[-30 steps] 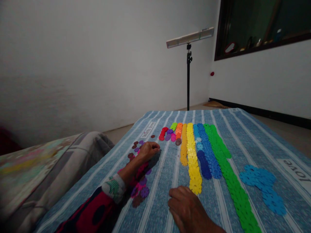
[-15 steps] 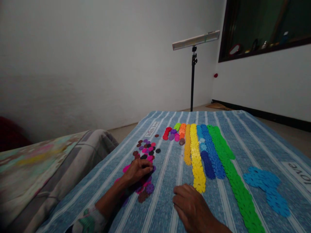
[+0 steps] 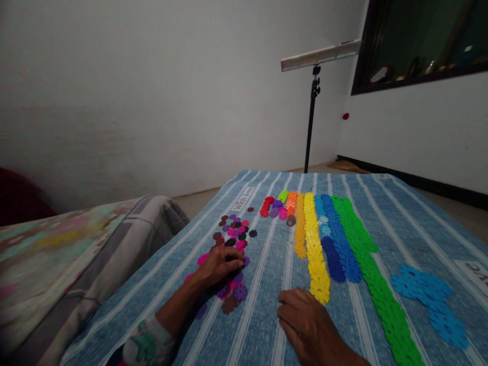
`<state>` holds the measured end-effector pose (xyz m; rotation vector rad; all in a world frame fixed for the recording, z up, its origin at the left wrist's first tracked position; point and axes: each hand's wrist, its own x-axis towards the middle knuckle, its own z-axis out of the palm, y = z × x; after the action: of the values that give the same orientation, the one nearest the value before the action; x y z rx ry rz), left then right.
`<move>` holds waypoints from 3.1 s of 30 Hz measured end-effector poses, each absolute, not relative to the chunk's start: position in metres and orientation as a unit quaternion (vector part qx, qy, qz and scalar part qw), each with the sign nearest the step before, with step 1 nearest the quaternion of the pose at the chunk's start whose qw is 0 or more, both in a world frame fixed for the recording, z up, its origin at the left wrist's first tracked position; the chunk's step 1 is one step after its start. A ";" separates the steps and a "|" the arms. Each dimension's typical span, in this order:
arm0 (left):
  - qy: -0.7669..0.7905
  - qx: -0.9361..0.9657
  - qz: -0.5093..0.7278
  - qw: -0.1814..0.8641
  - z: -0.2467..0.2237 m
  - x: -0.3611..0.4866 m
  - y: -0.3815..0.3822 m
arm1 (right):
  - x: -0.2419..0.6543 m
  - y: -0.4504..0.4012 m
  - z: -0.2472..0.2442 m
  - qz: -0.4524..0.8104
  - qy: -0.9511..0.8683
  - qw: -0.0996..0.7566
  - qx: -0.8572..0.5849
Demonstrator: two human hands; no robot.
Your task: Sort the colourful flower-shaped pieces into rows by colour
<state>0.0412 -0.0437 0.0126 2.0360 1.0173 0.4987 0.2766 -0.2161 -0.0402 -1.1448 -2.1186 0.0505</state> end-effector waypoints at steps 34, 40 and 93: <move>0.404 0.809 0.225 0.364 0.008 0.036 -0.043 | 0.278 -0.218 -0.038 0.010 -0.823 0.355 -0.444; 0.397 0.815 0.224 0.359 0.006 0.035 -0.041 | 0.277 -0.218 -0.036 0.011 -0.820 0.360 -0.444; 0.432 0.800 0.249 0.334 0.002 0.035 -0.040 | 0.279 -0.219 -0.039 0.009 -0.822 0.354 -0.445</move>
<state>0.0346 -0.0401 0.0020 2.0887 1.1269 0.6494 0.2788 -0.2191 -0.0389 -1.1513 -2.1252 0.0237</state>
